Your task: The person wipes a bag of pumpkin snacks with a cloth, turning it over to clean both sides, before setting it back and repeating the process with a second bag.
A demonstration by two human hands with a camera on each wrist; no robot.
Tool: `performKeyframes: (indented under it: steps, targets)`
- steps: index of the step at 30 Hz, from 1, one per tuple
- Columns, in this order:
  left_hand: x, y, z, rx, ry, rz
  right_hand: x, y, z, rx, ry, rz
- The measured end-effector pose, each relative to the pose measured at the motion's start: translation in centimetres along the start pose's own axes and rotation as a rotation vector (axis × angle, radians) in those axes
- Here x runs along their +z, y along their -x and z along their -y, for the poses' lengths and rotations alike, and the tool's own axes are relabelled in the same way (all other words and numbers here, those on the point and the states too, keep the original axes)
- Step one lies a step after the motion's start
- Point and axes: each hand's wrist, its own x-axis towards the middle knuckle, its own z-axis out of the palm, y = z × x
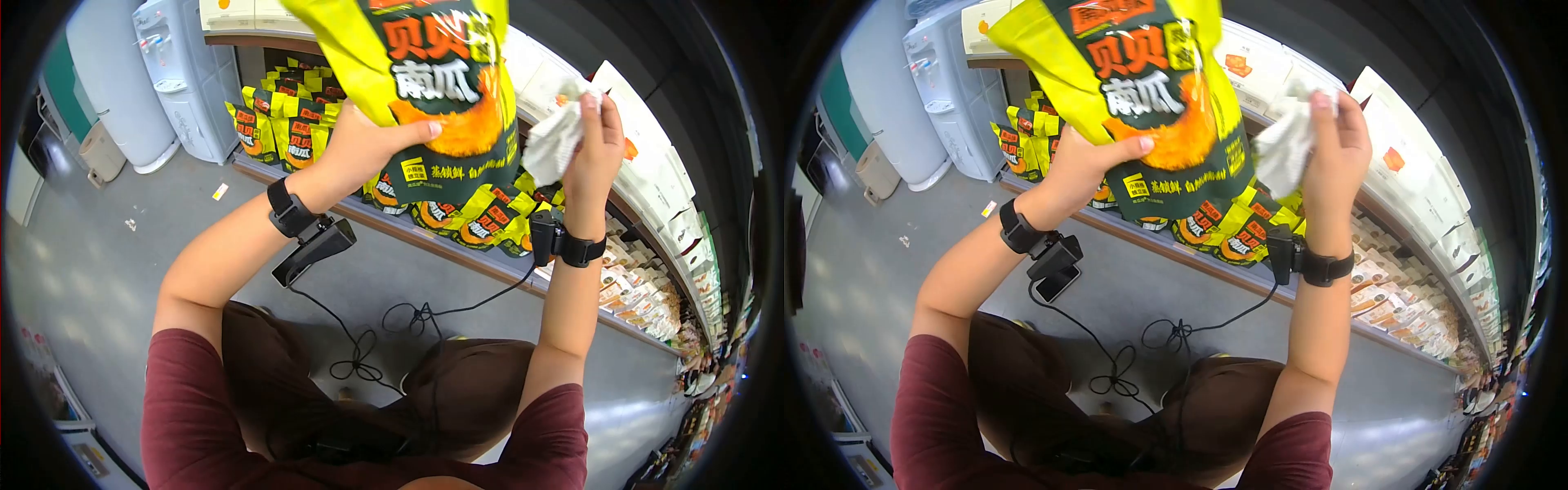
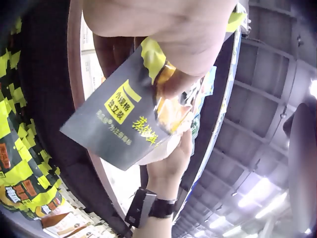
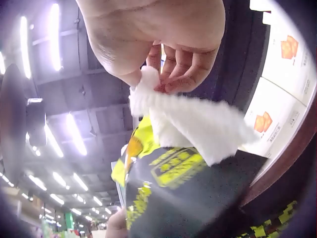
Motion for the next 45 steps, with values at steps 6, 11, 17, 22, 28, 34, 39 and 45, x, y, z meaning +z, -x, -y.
performKeyframes:
  steps: [6,11,17,22,28,34,39,45]
  targets:
    - [0.7,0.9,1.5,0.006,-0.334,0.081,3.9,3.9,0.2,-0.050,0.162,0.373]
    - [-0.8,0.8,1.9,-0.073,-0.372,0.057,4.5,4.8,-0.7,-0.306,0.422,0.492]
    - [-1.3,0.8,2.4,-0.109,-0.426,0.050,4.7,5.4,-1.0,-0.520,0.647,0.702]
    - [-1.9,0.5,2.8,-0.166,-0.431,0.138,4.5,4.7,-1.6,-0.450,0.651,0.493]
    - [-0.1,1.8,2.3,-0.203,-0.569,0.302,4.0,3.3,-1.2,-0.367,0.488,0.312]
    - [0.3,2.7,2.7,-0.119,-0.759,0.406,3.8,3.4,-1.3,-0.421,0.618,0.358]
    - [0.3,2.9,2.5,-0.096,-0.894,0.408,3.7,3.7,-1.4,-0.378,0.590,0.357]
    - [0.4,3.0,2.4,-0.208,-0.896,0.387,4.7,5.5,-2.2,-0.550,0.753,0.497]
